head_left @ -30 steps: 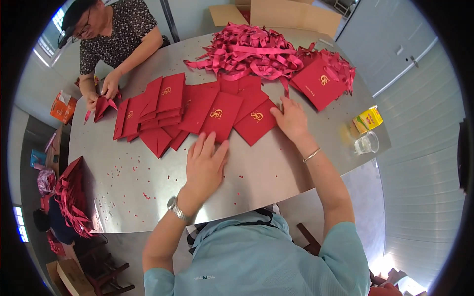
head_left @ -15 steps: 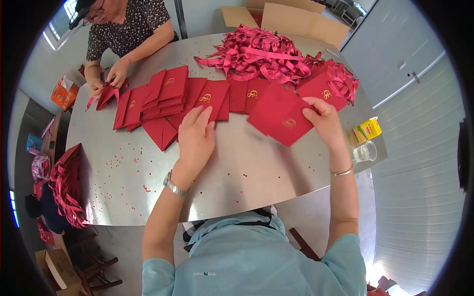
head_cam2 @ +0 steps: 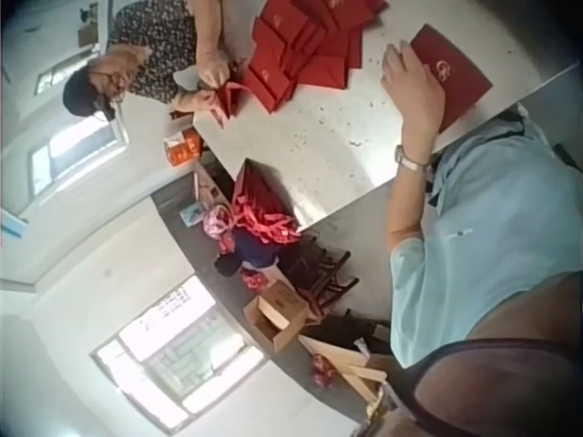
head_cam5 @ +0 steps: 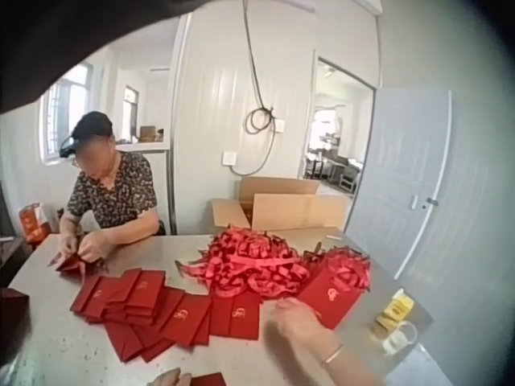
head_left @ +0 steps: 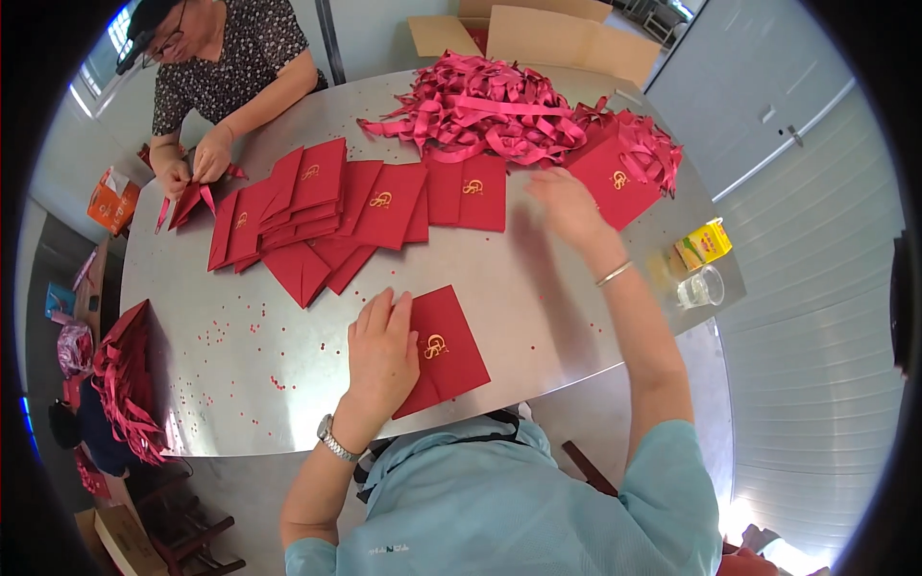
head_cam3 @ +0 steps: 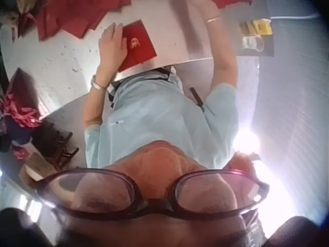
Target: The person threads pink ribbons through holes in red paper bags by hand to create handles.
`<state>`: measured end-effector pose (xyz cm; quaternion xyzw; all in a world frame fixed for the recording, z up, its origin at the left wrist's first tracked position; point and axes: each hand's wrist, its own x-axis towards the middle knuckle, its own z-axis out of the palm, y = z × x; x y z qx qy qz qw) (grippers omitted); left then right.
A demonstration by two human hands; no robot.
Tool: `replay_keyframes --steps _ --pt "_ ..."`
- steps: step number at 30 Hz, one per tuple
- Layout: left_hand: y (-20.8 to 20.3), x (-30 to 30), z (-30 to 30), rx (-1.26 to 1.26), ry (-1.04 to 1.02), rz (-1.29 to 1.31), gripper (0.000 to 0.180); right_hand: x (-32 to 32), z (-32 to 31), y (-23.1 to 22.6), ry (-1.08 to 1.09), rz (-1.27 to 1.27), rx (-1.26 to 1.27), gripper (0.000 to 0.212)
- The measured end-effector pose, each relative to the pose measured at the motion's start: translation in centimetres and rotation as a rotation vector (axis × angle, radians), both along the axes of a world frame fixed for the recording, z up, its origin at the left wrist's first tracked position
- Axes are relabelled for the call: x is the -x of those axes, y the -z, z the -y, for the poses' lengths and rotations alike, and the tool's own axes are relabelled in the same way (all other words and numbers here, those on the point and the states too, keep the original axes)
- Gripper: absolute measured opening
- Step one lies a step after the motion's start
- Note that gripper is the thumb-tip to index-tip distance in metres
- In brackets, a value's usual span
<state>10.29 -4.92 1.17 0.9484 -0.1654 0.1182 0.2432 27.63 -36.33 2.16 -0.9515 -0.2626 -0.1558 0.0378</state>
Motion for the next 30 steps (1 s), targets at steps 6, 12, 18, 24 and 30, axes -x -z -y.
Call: replay_keyframes --steps 6,12,18,24,30 --pt "-0.1 -2.6 0.3 -0.050 0.178 -0.182 0.050 1.3 4.2 1.6 0.104 -0.140 0.045 0.009" --pt "0.0 -1.9 -1.3 0.080 0.020 -0.257 0.053 9.4 -2.4 0.8 -0.200 -0.059 -0.346 0.007" --pt "-0.7 -0.1 -3.3 0.319 -0.136 -0.324 0.044 17.6 -10.7 0.9 -0.010 -0.700 -0.975 0.008" --pt "0.2 3.2 -4.8 0.681 -0.406 -0.265 0.024 18.8 -15.1 2.6 -0.092 -0.292 -0.898 0.010" --pt "0.8 5.4 -5.6 0.960 -0.593 -0.336 0.014 18.6 -16.1 3.2 -0.083 -0.381 -0.996 0.008"
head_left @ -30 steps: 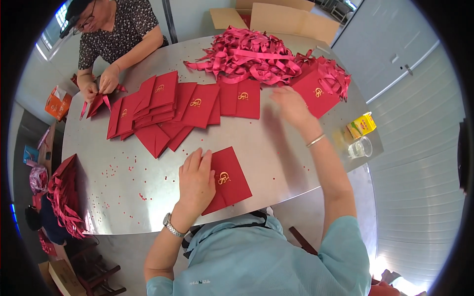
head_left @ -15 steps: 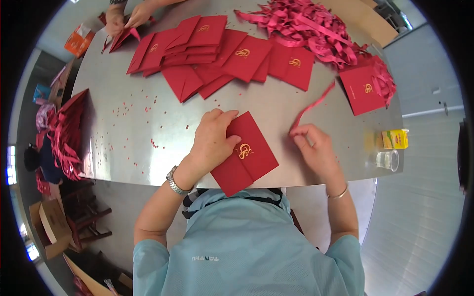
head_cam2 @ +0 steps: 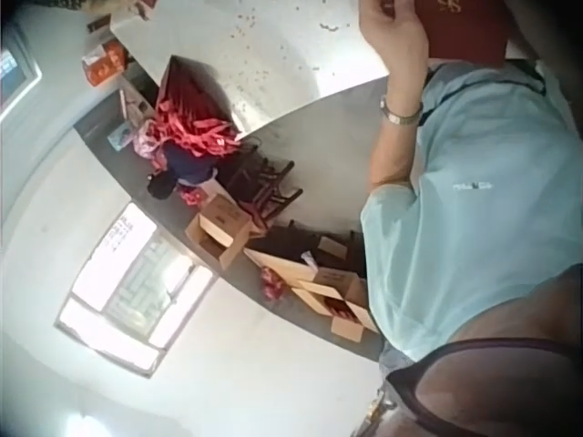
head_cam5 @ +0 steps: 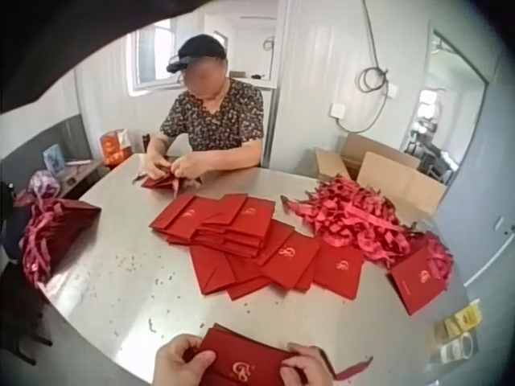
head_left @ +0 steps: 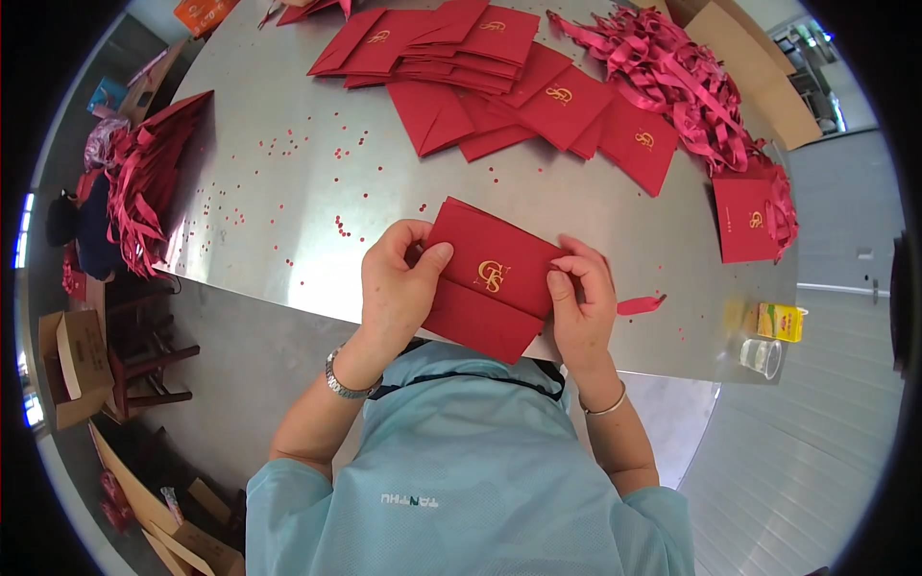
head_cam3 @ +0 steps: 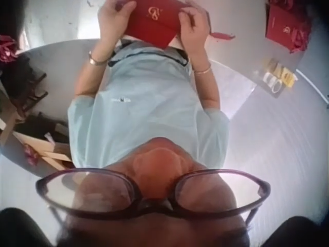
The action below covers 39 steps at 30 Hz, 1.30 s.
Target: The person threads pink ribbons through holes in red paper bags by hand to create handles.
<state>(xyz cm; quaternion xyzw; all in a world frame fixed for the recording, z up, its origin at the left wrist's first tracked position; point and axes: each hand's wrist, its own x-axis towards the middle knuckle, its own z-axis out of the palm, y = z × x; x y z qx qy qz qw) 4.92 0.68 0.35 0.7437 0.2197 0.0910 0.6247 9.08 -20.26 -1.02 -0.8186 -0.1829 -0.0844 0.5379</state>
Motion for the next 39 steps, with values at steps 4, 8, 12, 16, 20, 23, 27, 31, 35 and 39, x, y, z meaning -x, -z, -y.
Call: replay_keyframes --steps 4,8,12,16,20,23,27,31,35,39 --pt "-0.6 1.2 -0.3 -0.057 -0.001 -0.017 0.022 0.0 -0.5 -0.4 -0.025 -0.030 -0.080 0.008" --pt "-2.3 1.6 -0.1 -0.782 0.003 0.404 0.058 -0.6 -0.9 -1.7 -0.114 0.217 0.058 0.009" --pt "-4.0 0.4 0.8 -1.144 0.389 0.514 0.038 -1.1 -1.6 -1.9 -0.268 0.369 0.099 0.010" --pt "-2.0 0.4 1.4 -1.005 0.365 0.513 0.031 -1.1 -2.1 -1.0 -0.273 0.309 0.088 0.011" --pt "-1.2 1.0 1.2 -0.900 0.410 0.365 0.025 -1.2 -2.0 -0.5 -0.108 0.316 0.077 0.010" --pt "-1.0 0.6 0.6 -0.772 0.402 0.263 0.021 -0.2 -1.5 -1.6 0.023 -0.011 -0.217 0.007" --pt "-1.7 -0.4 -0.6 -0.646 0.486 0.063 0.017 2.1 -1.3 -3.0 -0.043 -0.059 0.085 0.008" --pt "-2.7 -1.1 -0.8 -0.208 0.601 -0.148 0.022 2.8 -1.9 -1.5 -0.120 -0.034 0.138 0.010" --pt "-1.9 -1.2 -1.0 -0.364 0.697 -0.083 0.020 2.5 -2.5 -0.5 -0.116 0.073 0.159 0.009" --pt "-1.2 -1.4 -1.2 -0.264 0.719 -0.150 0.020 2.4 -2.7 0.0 -0.142 0.177 0.264 0.009"
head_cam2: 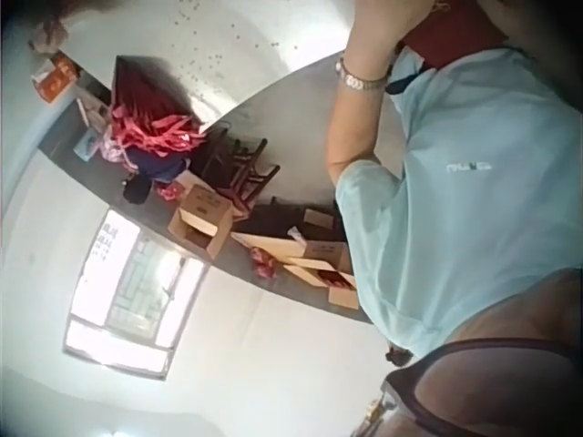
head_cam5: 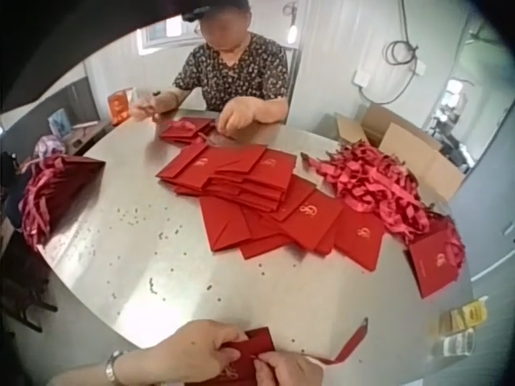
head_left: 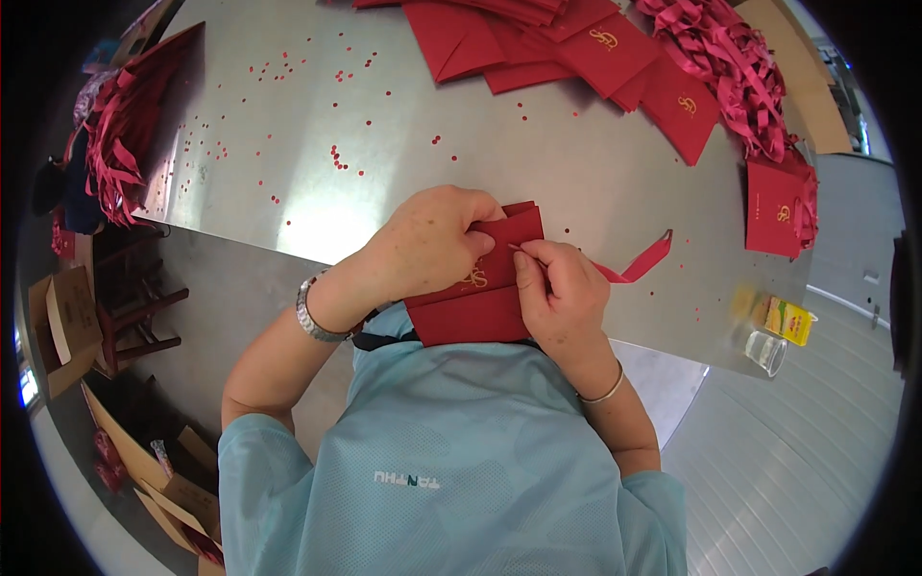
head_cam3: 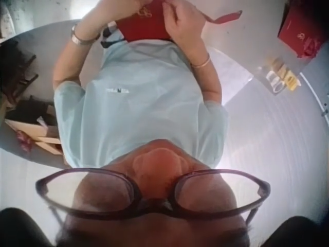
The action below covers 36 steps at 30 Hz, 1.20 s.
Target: The person threads pink ribbons through holes in red paper bags by hand to create handles.
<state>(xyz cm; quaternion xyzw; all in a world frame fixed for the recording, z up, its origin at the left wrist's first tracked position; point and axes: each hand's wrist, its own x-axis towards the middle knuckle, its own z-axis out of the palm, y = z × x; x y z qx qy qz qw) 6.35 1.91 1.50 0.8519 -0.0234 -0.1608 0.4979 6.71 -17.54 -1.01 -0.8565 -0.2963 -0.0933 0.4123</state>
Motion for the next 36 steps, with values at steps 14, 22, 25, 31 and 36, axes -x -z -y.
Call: replay_keyframes --steps 14,22,25,31,36 --pt "0.4 -0.2 -0.1 0.139 -0.043 -0.137 0.022 -1.1 -1.2 -1.0 0.036 -0.098 0.134 0.013" --pt "1.2 -0.1 -0.1 0.126 -0.059 -0.053 0.018 -1.2 -1.7 -1.7 0.025 -0.160 0.161 0.012" --pt "1.4 -0.1 -0.1 0.093 -0.041 -0.032 0.022 -1.3 -2.1 -2.0 0.045 -0.196 0.131 0.011" --pt "1.0 0.4 0.8 -0.170 0.006 0.178 0.014 -2.2 -3.7 -4.0 0.017 -0.091 0.520 0.014" --pt "0.8 1.4 1.1 -0.240 0.021 0.236 0.012 -2.3 -3.9 -4.8 -0.114 -0.081 0.526 0.014"
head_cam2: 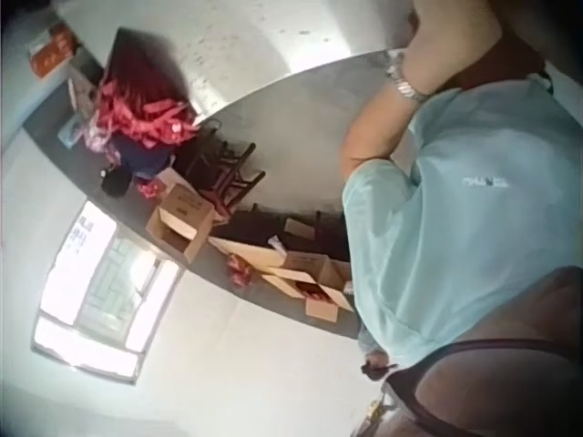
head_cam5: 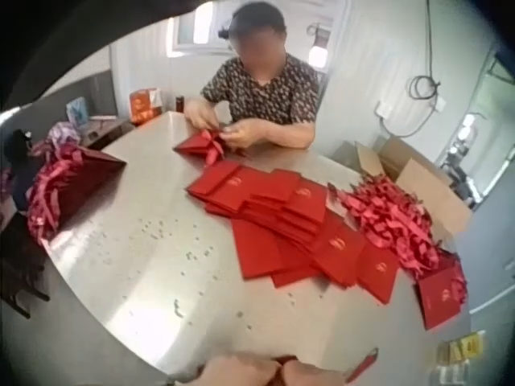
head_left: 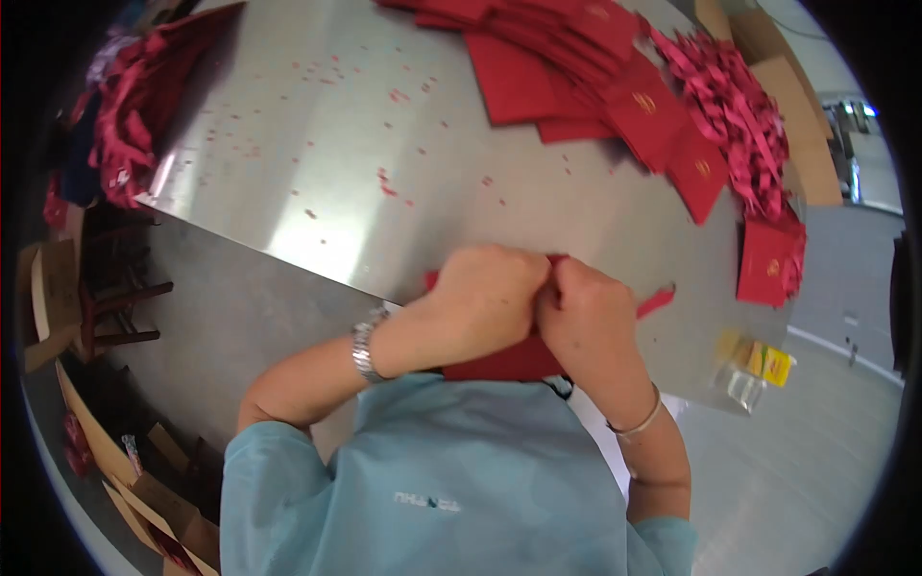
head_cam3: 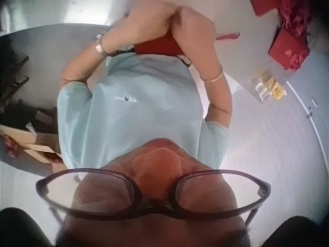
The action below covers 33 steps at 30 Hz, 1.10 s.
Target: The person threads pink ribbons through holes in red paper bags by hand to create handles.
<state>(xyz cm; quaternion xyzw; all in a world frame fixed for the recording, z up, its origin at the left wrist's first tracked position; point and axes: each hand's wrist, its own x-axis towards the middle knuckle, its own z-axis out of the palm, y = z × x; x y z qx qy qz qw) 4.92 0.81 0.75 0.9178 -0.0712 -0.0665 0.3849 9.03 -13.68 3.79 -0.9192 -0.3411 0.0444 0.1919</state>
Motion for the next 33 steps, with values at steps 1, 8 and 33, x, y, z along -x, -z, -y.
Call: replay_keyframes --steps 1,8,33 --pt "0.6 -0.2 0.2 0.060 0.001 0.006 0.012 -0.2 0.3 0.6 0.030 -0.001 -0.010 0.016" --pt "1.1 -0.5 0.4 0.157 -0.004 -0.109 0.019 2.2 1.5 1.6 -0.092 0.281 0.267 0.016" --pt "-1.3 -1.8 -3.7 0.746 0.000 -0.673 0.017 3.1 1.7 1.3 0.140 -0.068 -0.352 0.019"
